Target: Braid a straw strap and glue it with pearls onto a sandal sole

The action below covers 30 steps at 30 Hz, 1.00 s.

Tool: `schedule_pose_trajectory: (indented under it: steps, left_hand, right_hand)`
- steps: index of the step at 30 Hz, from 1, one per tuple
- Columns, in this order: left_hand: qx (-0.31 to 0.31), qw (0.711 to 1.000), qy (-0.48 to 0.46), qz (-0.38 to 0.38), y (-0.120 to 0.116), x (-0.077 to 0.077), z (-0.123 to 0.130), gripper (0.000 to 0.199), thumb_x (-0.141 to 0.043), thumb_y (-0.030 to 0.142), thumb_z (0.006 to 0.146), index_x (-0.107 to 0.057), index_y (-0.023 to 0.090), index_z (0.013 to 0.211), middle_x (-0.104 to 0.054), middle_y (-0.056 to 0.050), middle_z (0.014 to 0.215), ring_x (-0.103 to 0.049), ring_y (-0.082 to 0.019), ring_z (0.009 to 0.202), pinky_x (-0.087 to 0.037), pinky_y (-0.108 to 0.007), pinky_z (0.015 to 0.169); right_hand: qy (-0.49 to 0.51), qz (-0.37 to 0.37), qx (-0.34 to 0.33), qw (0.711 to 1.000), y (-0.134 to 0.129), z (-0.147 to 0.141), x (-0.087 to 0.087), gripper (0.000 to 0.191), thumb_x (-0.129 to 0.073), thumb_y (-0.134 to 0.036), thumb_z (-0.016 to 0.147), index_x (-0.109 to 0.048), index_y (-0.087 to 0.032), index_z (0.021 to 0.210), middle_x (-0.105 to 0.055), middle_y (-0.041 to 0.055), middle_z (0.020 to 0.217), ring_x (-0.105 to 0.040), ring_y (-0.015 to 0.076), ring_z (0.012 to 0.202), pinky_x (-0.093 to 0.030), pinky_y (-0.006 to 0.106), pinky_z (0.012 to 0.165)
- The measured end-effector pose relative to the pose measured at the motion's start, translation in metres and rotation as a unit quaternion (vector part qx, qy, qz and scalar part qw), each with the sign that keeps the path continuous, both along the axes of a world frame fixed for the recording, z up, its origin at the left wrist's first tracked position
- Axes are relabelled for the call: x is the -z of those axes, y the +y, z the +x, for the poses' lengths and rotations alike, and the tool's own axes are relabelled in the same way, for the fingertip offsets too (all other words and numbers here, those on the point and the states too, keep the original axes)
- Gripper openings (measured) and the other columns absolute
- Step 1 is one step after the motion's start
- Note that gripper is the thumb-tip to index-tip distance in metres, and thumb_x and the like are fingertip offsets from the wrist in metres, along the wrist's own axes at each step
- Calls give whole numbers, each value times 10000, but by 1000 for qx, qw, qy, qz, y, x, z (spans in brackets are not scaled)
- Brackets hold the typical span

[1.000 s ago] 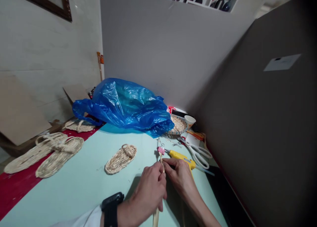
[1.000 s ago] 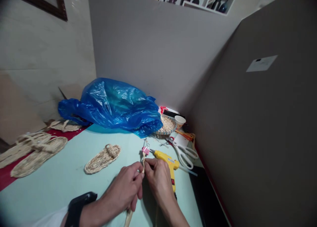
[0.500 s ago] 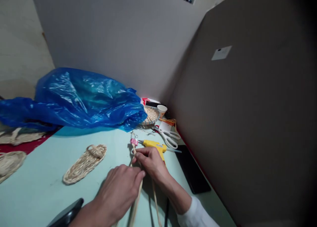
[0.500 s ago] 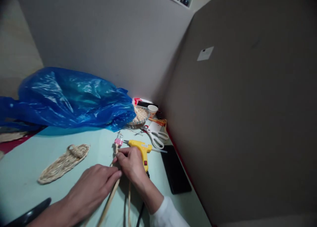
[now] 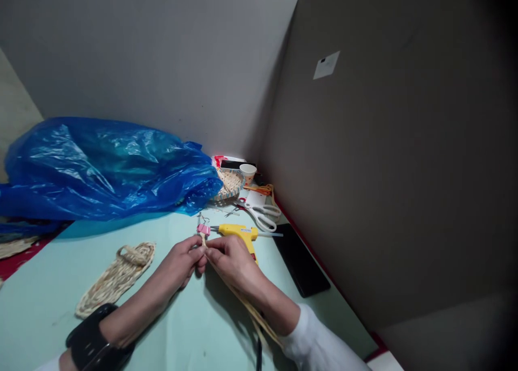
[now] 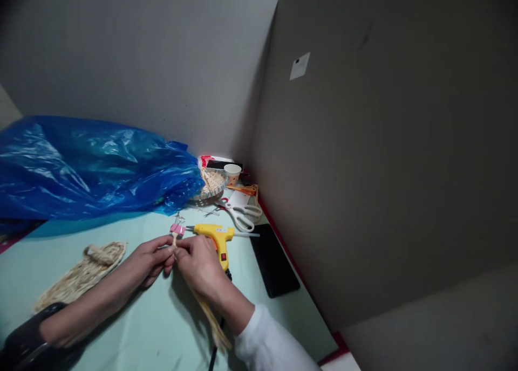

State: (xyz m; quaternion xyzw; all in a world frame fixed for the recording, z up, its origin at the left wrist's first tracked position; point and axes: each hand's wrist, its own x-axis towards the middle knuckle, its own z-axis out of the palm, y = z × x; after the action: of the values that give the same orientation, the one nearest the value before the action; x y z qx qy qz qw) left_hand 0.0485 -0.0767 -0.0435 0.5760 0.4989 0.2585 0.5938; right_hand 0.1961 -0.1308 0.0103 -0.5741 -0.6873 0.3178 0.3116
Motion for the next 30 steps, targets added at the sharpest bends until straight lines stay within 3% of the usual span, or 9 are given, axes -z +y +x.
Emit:
schedule_pose_trajectory:
  steps: [5,8,11,15,17,20,23,26,30]
  left_hand:
    - [-9,1000,17,15,-8,-9,-7,256,-640,408,971,-649,167,886,-612,56,711,-538,-88,508,-476,-232,467]
    - [-20,1000,11,10,-11,-12,-9,275,-645,402,969,-634,167,825,-578,73,662,-500,-77,472,-440,-217,436]
    - [-30,999,-12,-13,-12,-11,-11,292,-642,398,972,-618,168,792,-525,94,613,-430,-58,421,-371,-196,384]
    - [-27,996,-65,-52,-13,-11,-16,304,-599,422,996,-625,169,832,-429,129,544,-275,-35,347,-244,-185,323]
    - [-26,993,-94,-61,-15,-14,-18,312,-590,431,999,-627,169,833,-401,135,529,-265,-37,345,-232,-186,322]
    - [-23,989,-128,-77,-17,-20,-20,265,-639,373,977,-618,168,810,-488,106,590,-393,-50,406,-325,-183,365]
    - [-11,983,-153,-99,-16,-20,-23,216,-673,322,957,-615,165,820,-533,90,649,-440,-55,448,-370,-185,396]
    - [12,978,-176,-112,-12,-16,-24,194,-668,322,961,-622,165,857,-491,103,629,-383,-46,424,-326,-179,376]
    - [46,976,-194,-92,-10,-11,-24,190,-672,327,959,-625,164,873,-507,96,647,-393,-46,434,-328,-176,376]
  right_hand:
    - [-151,35,51,987,-9,0,-10,292,-535,-148,922,-764,-156,741,-751,94,696,-660,198,642,-338,295,587]
    - [-225,55,42,972,-17,-3,-10,272,-532,-160,921,-759,-149,771,-751,131,733,-662,228,633,-313,324,572]
    - [-275,81,3,958,-28,-12,-8,212,-563,-118,870,-753,-125,965,-755,146,852,-691,271,714,-364,339,602]
    - [-312,109,-47,943,-42,-28,-3,413,-567,-41,826,-663,-43,1227,-728,194,1009,-701,326,833,-434,372,640]
    - [-314,116,-74,940,-45,-34,0,416,-544,-9,830,-664,-16,1229,-724,222,1045,-702,338,881,-443,375,633]
    - [-292,114,-97,945,-42,-32,-2,310,-614,-58,829,-726,-26,1116,-745,222,1032,-706,333,883,-447,367,635]
    - [-238,100,-46,965,-32,-20,-11,205,-575,-227,961,-756,-130,958,-766,130,929,-701,269,839,-462,353,719]
    - [-172,74,23,982,-19,-7,-14,263,-463,-234,1037,-713,-156,1047,-758,100,1012,-692,223,939,-457,312,798]
    - [-96,19,11,995,-6,-4,-1,252,-441,-212,1045,-684,-178,990,-757,30,902,-693,148,851,-445,223,721]
